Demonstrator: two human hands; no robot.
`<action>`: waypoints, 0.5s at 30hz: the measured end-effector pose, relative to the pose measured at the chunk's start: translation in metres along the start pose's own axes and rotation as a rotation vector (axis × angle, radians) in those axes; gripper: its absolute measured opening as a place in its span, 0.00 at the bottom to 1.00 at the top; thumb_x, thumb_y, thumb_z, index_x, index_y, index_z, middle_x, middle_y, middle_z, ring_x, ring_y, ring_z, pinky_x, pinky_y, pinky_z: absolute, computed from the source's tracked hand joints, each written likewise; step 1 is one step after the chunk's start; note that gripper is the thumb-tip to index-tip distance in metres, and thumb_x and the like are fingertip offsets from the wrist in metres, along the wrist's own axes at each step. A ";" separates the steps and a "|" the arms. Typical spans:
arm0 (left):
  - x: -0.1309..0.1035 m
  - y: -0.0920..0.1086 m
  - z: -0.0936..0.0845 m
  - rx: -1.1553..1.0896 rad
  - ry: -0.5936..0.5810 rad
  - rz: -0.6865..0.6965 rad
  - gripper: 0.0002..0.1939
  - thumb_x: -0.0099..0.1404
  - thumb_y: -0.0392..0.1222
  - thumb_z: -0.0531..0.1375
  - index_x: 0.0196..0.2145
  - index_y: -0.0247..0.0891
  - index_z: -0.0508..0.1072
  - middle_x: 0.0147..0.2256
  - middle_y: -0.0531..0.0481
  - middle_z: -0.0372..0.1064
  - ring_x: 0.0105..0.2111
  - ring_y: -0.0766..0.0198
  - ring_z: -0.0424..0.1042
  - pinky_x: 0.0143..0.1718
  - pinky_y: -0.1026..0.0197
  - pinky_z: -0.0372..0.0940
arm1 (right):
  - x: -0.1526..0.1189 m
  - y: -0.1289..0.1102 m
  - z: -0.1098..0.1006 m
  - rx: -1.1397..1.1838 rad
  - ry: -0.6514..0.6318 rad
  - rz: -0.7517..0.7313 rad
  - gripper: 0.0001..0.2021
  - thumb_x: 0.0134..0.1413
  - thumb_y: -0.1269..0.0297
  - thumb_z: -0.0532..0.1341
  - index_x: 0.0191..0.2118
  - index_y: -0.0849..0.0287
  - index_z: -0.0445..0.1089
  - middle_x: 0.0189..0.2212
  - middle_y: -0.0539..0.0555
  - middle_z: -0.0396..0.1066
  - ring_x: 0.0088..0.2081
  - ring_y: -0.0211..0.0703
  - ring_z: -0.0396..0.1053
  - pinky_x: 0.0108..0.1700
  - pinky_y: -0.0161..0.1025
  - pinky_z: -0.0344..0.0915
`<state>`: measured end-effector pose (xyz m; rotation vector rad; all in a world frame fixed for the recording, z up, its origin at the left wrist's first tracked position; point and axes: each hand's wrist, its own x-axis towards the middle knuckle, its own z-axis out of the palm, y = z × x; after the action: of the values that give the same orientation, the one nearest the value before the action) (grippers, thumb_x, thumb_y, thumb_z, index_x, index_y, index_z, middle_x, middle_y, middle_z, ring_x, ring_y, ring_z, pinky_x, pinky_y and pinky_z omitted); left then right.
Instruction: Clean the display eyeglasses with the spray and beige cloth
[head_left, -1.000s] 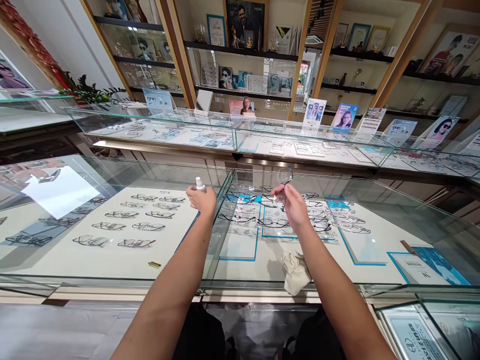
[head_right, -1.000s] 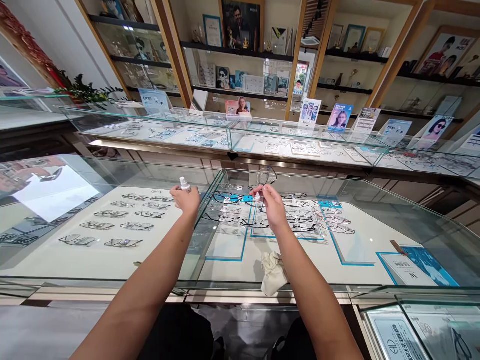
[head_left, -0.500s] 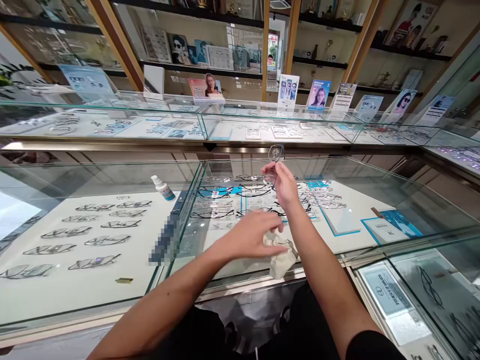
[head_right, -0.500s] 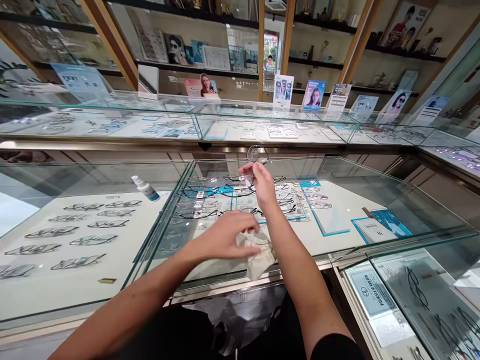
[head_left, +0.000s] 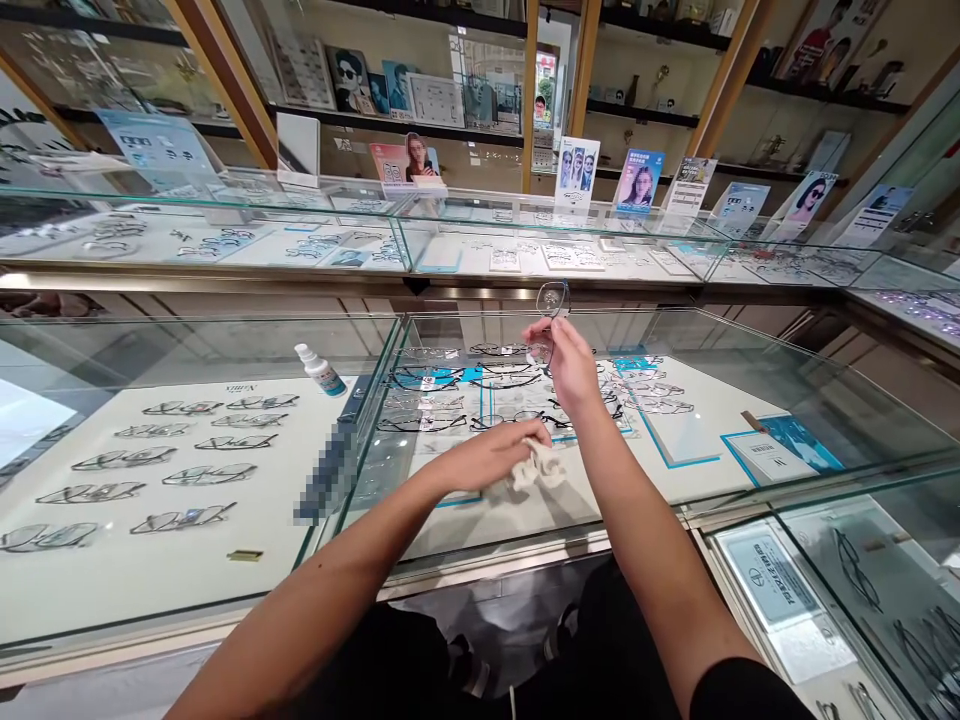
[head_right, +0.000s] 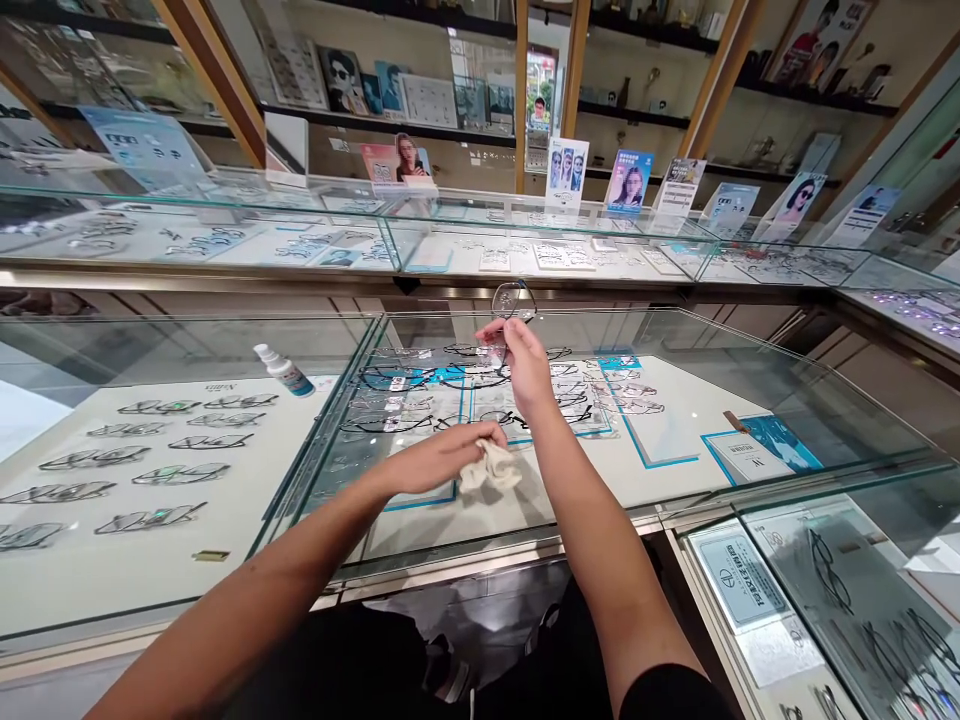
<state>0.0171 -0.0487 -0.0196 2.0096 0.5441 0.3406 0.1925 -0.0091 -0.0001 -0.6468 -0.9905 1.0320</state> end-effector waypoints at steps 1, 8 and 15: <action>0.000 -0.002 -0.006 -0.128 0.044 -0.026 0.10 0.67 0.41 0.52 0.41 0.40 0.71 0.38 0.49 0.71 0.37 0.59 0.69 0.37 0.60 0.61 | 0.000 0.000 0.000 0.008 -0.002 -0.003 0.15 0.60 0.47 0.66 0.36 0.54 0.75 0.36 0.51 0.79 0.40 0.42 0.74 0.40 0.37 0.67; -0.005 -0.009 -0.037 -0.603 0.324 -0.047 0.20 0.58 0.54 0.69 0.37 0.39 0.69 0.29 0.55 0.67 0.26 0.66 0.63 0.28 0.64 0.56 | -0.001 -0.002 -0.001 -0.024 -0.002 0.005 0.15 0.60 0.47 0.66 0.36 0.53 0.75 0.36 0.52 0.79 0.40 0.43 0.74 0.39 0.38 0.67; -0.009 -0.002 -0.046 -0.623 0.466 0.016 0.21 0.62 0.55 0.66 0.44 0.35 0.78 0.37 0.47 0.74 0.34 0.61 0.71 0.35 0.62 0.62 | -0.003 -0.003 0.000 -0.045 -0.007 0.006 0.16 0.59 0.45 0.66 0.36 0.53 0.75 0.37 0.53 0.78 0.42 0.45 0.74 0.40 0.40 0.67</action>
<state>-0.0122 -0.0174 0.0002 1.3289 0.6136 0.8844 0.1930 -0.0132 0.0008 -0.6840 -1.0213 1.0200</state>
